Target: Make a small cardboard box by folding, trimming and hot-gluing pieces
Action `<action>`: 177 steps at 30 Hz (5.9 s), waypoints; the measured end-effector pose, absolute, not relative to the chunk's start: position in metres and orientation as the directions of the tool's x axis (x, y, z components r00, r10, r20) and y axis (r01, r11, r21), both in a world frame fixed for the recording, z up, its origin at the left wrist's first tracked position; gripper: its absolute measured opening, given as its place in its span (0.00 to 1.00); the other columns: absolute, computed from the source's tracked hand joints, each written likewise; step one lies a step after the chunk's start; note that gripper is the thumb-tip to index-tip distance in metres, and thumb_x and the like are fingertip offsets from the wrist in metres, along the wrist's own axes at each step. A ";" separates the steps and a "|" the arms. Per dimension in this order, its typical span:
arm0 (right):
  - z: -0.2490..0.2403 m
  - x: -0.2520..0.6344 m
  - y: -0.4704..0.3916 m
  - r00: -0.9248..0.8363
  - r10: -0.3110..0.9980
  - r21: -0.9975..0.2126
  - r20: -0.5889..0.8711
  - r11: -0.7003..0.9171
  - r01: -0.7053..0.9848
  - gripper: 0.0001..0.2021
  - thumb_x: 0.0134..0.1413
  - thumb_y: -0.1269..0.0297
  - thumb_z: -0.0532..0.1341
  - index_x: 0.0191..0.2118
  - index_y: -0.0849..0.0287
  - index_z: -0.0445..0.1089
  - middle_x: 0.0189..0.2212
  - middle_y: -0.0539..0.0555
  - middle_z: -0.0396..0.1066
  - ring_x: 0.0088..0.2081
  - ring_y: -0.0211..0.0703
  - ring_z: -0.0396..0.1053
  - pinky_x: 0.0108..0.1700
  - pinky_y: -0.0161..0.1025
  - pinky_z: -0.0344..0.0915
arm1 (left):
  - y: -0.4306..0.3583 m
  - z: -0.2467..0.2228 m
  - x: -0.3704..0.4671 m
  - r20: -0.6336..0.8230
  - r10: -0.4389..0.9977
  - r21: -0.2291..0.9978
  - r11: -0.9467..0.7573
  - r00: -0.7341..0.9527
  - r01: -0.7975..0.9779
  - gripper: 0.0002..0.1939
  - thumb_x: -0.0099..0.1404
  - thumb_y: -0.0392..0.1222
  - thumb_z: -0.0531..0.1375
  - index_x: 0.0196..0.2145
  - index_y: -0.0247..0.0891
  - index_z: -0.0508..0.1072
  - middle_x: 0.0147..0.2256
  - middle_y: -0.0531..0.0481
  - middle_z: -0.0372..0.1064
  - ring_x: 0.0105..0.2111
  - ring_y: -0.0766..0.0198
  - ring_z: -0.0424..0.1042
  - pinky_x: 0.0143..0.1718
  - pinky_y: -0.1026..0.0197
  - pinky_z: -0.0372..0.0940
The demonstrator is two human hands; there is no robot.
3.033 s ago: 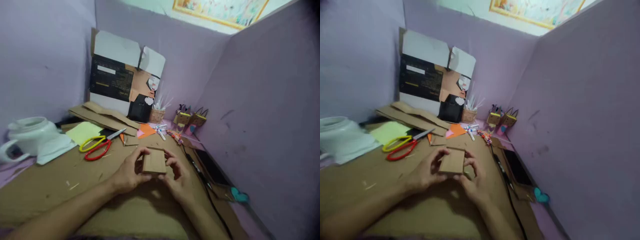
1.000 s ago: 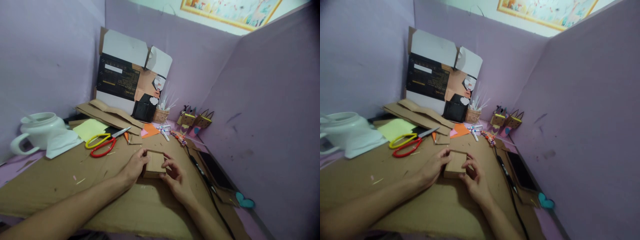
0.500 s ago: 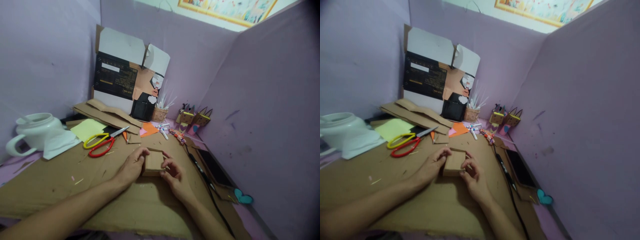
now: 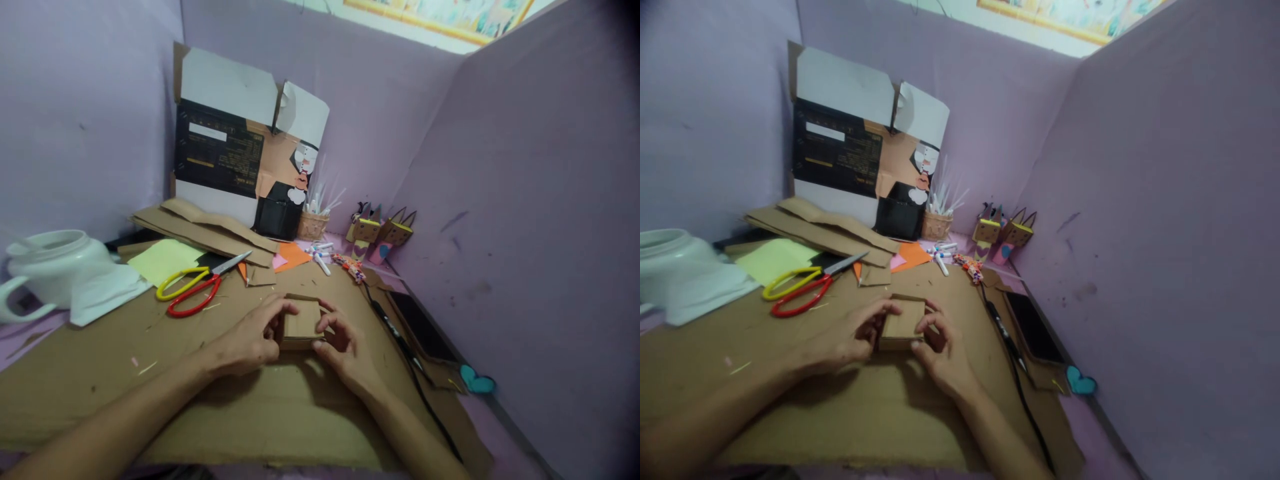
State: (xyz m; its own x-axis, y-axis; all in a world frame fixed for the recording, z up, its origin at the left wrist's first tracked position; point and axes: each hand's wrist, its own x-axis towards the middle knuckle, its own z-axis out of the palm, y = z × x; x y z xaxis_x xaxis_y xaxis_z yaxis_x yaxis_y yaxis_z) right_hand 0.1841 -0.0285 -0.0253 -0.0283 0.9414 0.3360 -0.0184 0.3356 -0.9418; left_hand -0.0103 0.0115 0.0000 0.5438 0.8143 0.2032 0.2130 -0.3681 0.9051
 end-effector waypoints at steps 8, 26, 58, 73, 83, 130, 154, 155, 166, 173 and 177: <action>-0.028 0.186 -0.028 -0.030 0.932 -0.932 0.361 0.361 -0.031 0.10 0.41 0.60 0.70 0.27 0.56 0.68 0.53 0.60 0.61 0.61 0.53 0.56 0.50 0.46 0.66 | 0.004 0.001 -0.002 0.216 0.821 0.851 -0.424 0.529 0.309 0.17 0.51 0.37 0.62 0.40 0.39 0.65 0.33 0.52 0.62 0.27 0.66 0.63 0.26 0.65 0.60; -0.020 0.188 -0.041 -0.132 0.638 -0.607 0.758 0.765 0.213 0.14 0.45 0.78 0.63 0.36 0.52 0.69 0.57 0.56 0.56 0.59 0.57 0.58 0.57 0.53 0.62 | -0.006 0.003 -0.013 0.645 0.497 0.477 -0.855 0.580 0.203 0.24 0.50 0.23 0.55 0.44 0.41 0.60 0.57 0.36 0.52 0.58 0.49 0.56 0.52 0.53 0.62; -0.016 0.184 -0.036 0.089 0.941 -0.938 0.325 0.309 0.159 0.34 0.32 0.53 0.72 0.48 0.53 0.62 0.48 0.59 0.66 0.45 0.52 0.68 0.40 0.44 0.70 | 0.000 0.002 -0.005 0.294 0.816 0.876 -0.438 0.498 0.202 0.24 0.52 0.40 0.65 0.46 0.38 0.64 0.48 0.40 0.67 0.47 0.50 0.69 0.44 0.53 0.64; -0.010 0.194 -0.030 -0.063 0.956 -0.948 0.288 0.293 0.124 0.31 0.46 0.41 0.61 0.53 0.56 0.68 0.44 0.59 0.70 0.44 0.52 0.69 0.39 0.41 0.68 | 0.010 0.018 -0.007 -0.229 0.763 0.800 0.501 0.604 -0.329 0.28 0.51 0.36 0.66 0.50 0.32 0.67 0.37 0.40 0.75 0.39 0.52 0.75 0.40 0.55 0.69; -0.007 0.180 -0.026 -0.056 0.842 -0.828 0.536 0.537 0.160 0.23 0.53 0.48 0.60 0.53 0.51 0.67 0.49 0.57 0.69 0.51 0.50 0.67 0.53 0.47 0.62 | 0.009 0.010 0.001 -0.376 0.650 0.594 0.716 0.660 -0.367 0.18 0.63 0.37 0.55 0.50 0.27 0.69 0.31 0.40 0.77 0.30 0.55 0.76 0.33 0.55 0.70; -0.008 0.194 -0.031 -0.211 0.871 -0.884 0.444 0.464 0.052 0.24 0.42 0.54 0.69 0.46 0.51 0.65 0.55 0.59 0.67 0.56 0.53 0.65 0.54 0.48 0.63 | -0.002 0.001 0.013 -0.299 0.699 0.754 0.590 0.650 -0.288 0.20 0.62 0.48 0.54 0.48 0.33 0.69 0.28 0.47 0.72 0.21 0.64 0.70 0.14 0.68 0.61; -0.008 0.185 -0.030 0.003 0.993 -0.993 0.115 0.115 0.030 0.26 0.39 0.53 0.68 0.44 0.64 0.70 0.16 0.47 0.70 0.13 0.33 0.61 0.16 0.31 0.59 | 0.018 -0.001 0.009 -0.037 0.967 0.999 0.039 0.250 -0.003 0.23 0.52 0.54 0.60 0.40 0.38 0.61 0.30 0.54 0.61 0.19 0.71 0.62 0.12 0.70 0.56; -0.008 0.182 -0.030 -0.053 0.997 -0.998 0.058 0.059 0.011 0.27 0.37 0.53 0.69 0.43 0.64 0.70 0.17 0.47 0.71 0.13 0.32 0.61 0.16 0.31 0.60 | 0.017 0.000 0.009 -0.022 0.967 1.000 0.020 0.252 0.009 0.23 0.52 0.54 0.60 0.40 0.38 0.62 0.31 0.53 0.61 0.21 0.70 0.63 0.13 0.70 0.56; -0.020 0.174 -0.022 -0.222 0.951 -0.969 -0.216 -0.236 -0.069 0.22 0.31 0.49 0.70 0.28 0.63 0.68 0.17 0.49 0.72 0.11 0.31 0.63 0.11 0.27 0.59 | 0.009 -0.005 0.008 0.191 0.934 0.919 -0.278 0.302 0.280 0.21 0.54 0.48 0.62 0.43 0.39 0.62 0.26 0.57 0.63 0.23 0.67 0.62 0.24 0.65 0.59; -0.018 0.175 -0.024 -0.263 0.929 -0.956 -0.261 -0.286 -0.061 0.21 0.30 0.51 0.71 0.26 0.65 0.70 0.16 0.50 0.72 0.12 0.31 0.64 0.09 0.25 0.55 | 0.003 0.001 0.010 0.190 0.930 0.855 -0.314 0.315 0.412 0.23 0.52 0.45 0.63 0.44 0.38 0.62 0.22 0.60 0.59 0.21 0.67 0.59 0.25 0.64 0.57; -0.013 0.177 -0.027 -0.269 0.924 -0.954 -0.270 -0.295 -0.055 0.19 0.33 0.54 0.70 0.29 0.65 0.71 0.20 0.51 0.74 0.13 0.30 0.65 0.10 0.24 0.57 | 0.004 0.002 0.008 0.191 0.924 0.853 -0.323 0.331 0.410 0.22 0.52 0.45 0.63 0.43 0.39 0.62 0.24 0.59 0.61 0.23 0.66 0.62 0.26 0.63 0.58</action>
